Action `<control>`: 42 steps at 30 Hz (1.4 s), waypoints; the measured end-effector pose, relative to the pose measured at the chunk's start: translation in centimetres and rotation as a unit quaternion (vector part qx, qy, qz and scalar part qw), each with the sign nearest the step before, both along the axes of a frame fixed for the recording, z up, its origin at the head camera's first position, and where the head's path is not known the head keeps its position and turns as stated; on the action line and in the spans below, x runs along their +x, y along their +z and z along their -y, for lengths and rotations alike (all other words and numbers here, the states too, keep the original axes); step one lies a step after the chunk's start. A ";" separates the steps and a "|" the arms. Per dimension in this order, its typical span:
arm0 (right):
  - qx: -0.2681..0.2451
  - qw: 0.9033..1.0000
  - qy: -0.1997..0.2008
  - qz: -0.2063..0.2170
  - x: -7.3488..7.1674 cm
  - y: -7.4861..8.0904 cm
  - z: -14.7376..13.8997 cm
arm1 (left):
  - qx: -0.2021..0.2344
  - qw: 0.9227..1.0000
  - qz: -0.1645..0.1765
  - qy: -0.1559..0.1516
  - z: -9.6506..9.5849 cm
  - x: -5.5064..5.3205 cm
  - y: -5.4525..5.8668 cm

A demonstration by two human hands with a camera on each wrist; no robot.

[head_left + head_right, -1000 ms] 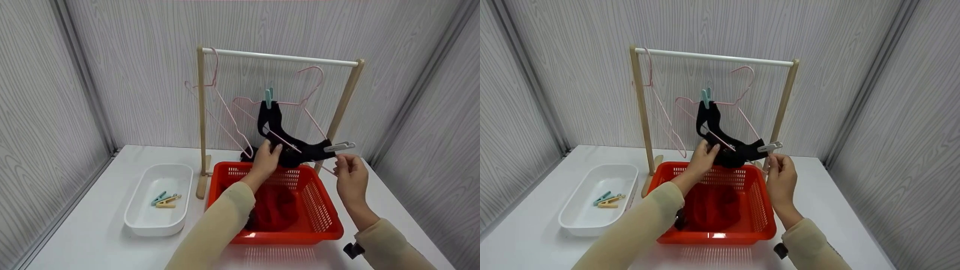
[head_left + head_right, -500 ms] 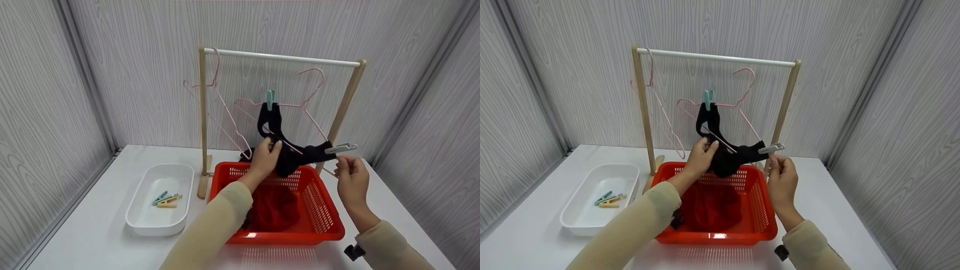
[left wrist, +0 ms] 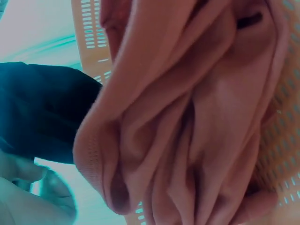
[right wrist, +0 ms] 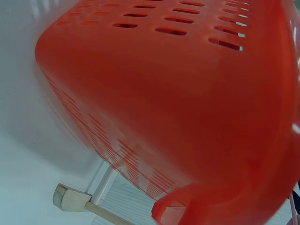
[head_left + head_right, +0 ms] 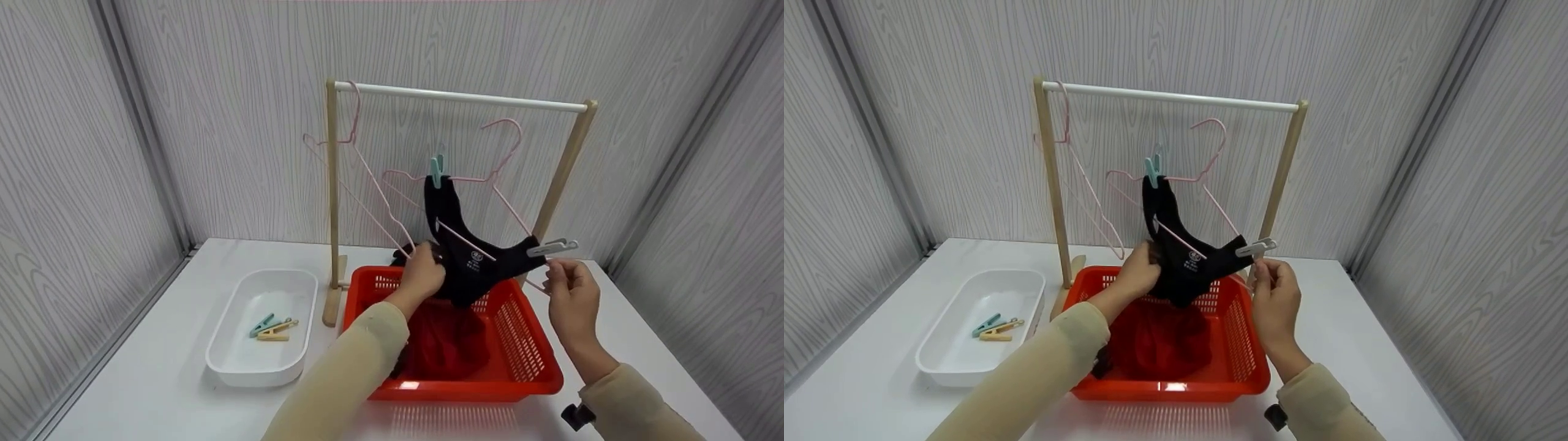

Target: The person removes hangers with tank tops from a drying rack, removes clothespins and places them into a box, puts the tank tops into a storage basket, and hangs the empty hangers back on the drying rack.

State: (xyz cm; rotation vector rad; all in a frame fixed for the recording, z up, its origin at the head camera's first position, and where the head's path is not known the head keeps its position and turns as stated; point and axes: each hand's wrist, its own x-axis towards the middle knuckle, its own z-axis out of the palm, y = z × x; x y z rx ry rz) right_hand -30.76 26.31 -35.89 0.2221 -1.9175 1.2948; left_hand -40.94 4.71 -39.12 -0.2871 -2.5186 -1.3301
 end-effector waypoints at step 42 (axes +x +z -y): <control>0.009 1.000 -0.028 -0.006 -0.1 -1.0 -0.7 | -0.067 0.985 -0.135 -0.085 -0.2 -1.2 -2.4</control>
